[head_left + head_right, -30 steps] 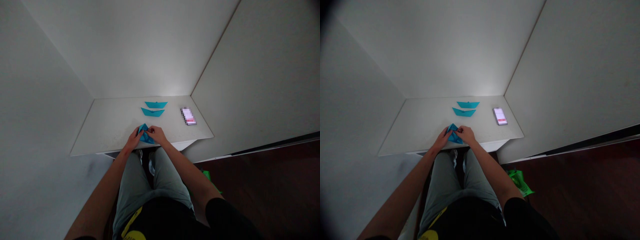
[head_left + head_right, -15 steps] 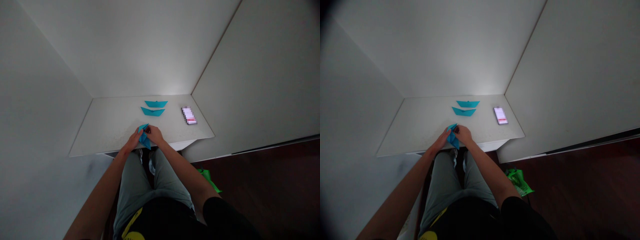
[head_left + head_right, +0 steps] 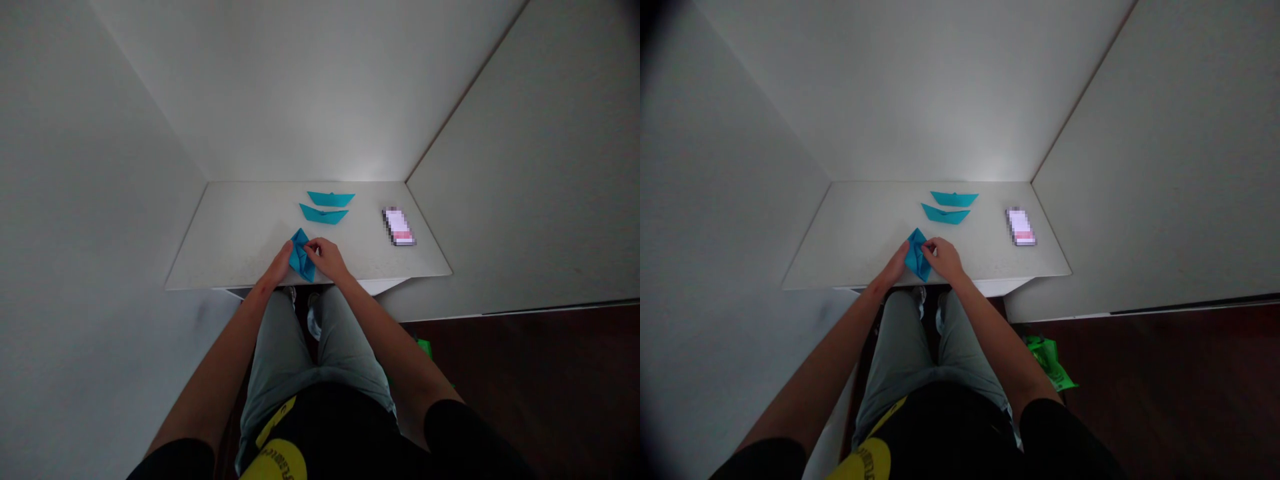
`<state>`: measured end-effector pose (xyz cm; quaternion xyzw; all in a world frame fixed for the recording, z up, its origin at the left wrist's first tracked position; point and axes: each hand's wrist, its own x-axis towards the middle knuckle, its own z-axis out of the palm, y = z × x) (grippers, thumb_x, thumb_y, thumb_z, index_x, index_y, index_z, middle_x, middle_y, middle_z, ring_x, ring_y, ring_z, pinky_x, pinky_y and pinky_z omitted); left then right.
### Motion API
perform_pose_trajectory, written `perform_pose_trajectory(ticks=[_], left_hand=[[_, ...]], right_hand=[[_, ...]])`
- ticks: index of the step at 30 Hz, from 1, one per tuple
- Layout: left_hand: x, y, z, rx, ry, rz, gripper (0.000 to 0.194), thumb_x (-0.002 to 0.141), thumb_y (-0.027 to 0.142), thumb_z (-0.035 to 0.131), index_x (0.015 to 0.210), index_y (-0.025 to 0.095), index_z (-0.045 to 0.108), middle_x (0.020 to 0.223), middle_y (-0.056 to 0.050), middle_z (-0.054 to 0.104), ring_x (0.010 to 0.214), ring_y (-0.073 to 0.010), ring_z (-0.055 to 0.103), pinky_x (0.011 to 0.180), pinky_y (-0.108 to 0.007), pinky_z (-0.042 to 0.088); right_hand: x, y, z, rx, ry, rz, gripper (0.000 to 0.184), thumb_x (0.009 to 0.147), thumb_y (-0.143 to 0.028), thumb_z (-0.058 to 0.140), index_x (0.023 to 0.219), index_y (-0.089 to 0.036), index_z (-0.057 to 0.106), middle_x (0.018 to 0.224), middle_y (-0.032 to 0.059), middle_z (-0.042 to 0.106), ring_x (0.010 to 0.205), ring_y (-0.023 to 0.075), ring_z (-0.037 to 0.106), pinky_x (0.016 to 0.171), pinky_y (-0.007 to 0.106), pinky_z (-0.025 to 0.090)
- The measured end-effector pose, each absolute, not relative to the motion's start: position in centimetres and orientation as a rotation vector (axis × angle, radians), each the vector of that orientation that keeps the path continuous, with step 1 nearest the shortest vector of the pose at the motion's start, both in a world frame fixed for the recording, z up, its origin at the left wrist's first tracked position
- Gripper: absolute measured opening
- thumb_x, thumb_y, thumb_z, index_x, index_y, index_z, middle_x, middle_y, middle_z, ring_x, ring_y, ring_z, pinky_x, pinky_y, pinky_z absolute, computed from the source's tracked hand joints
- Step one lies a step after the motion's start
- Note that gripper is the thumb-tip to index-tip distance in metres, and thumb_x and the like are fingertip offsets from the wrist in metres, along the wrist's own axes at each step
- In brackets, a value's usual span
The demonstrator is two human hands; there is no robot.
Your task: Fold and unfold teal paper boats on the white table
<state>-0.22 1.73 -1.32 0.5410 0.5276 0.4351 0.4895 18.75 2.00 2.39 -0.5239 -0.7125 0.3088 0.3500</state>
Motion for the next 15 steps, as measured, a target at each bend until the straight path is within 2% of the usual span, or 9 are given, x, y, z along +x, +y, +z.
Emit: perform_pose_trajectory(ticks=[3,5,10,13,15], left_hand=[[-0.1,1.3,-0.8,1.346,1.171,1.061,0.054,0.106,0.058,0.055,0.142,0.02,0.068,0.153,-0.012,0.069,0.148,-0.0298,0.06,0.133,-0.046,0.039],[0.1,1.1,-0.5,1.382,1.133,1.045,0.052,0.104,0.051,0.059,0.146,0.022,0.066,0.157,-0.01,0.066,0.151,-0.0286,0.056,0.134,-0.044,0.037],[0.2,1.1,-0.5,1.417,1.153,1.008,0.056,0.1,0.042,0.062,0.151,0.021,0.062,0.157,-0.01,0.065,0.151,-0.0273,0.056,0.131,-0.043,0.041],[0.2,1.1,-0.8,1.408,1.141,1.021,0.059,0.097,0.042,0.065,0.152,0.02,0.062,0.153,-0.011,0.068,0.141,-0.0275,0.062,0.126,-0.044,0.046],[0.1,1.0,-0.8,1.403,1.13,1.018,0.062,0.096,0.043,0.067,0.152,0.02,0.062,0.149,-0.011,0.069,0.131,-0.0274,0.067,0.121,-0.044,0.05]], right_hand=[[18.2,2.3,3.1,-1.431,-1.797,0.83,0.028,0.098,-0.05,0.074,0.103,-0.023,0.075,0.095,0.0037,0.076,0.08,0.0195,0.064,0.078,0.033,0.048],[18.0,2.5,3.4,-1.454,-1.789,0.821,0.03,0.098,-0.054,0.074,0.102,-0.024,0.074,0.095,0.0033,0.076,0.081,0.0202,0.066,0.077,0.033,0.049],[18.1,3.0,3.2,-1.379,-1.799,0.763,0.02,0.106,-0.04,0.059,0.098,-0.025,0.069,0.097,0.0032,0.076,0.087,0.0201,0.067,0.081,0.033,0.05],[18.4,3.2,3.0,-1.437,-1.783,0.82,0.014,0.099,-0.038,0.067,0.101,-0.024,0.068,0.095,0.0027,0.075,0.083,0.02,0.067,0.079,0.033,0.051],[18.6,3.4,2.8,-1.48,-1.79,0.833,0.012,0.094,-0.035,0.069,0.095,-0.024,0.066,0.091,0.0024,0.073,0.081,0.0201,0.065,0.079,0.033,0.05]])
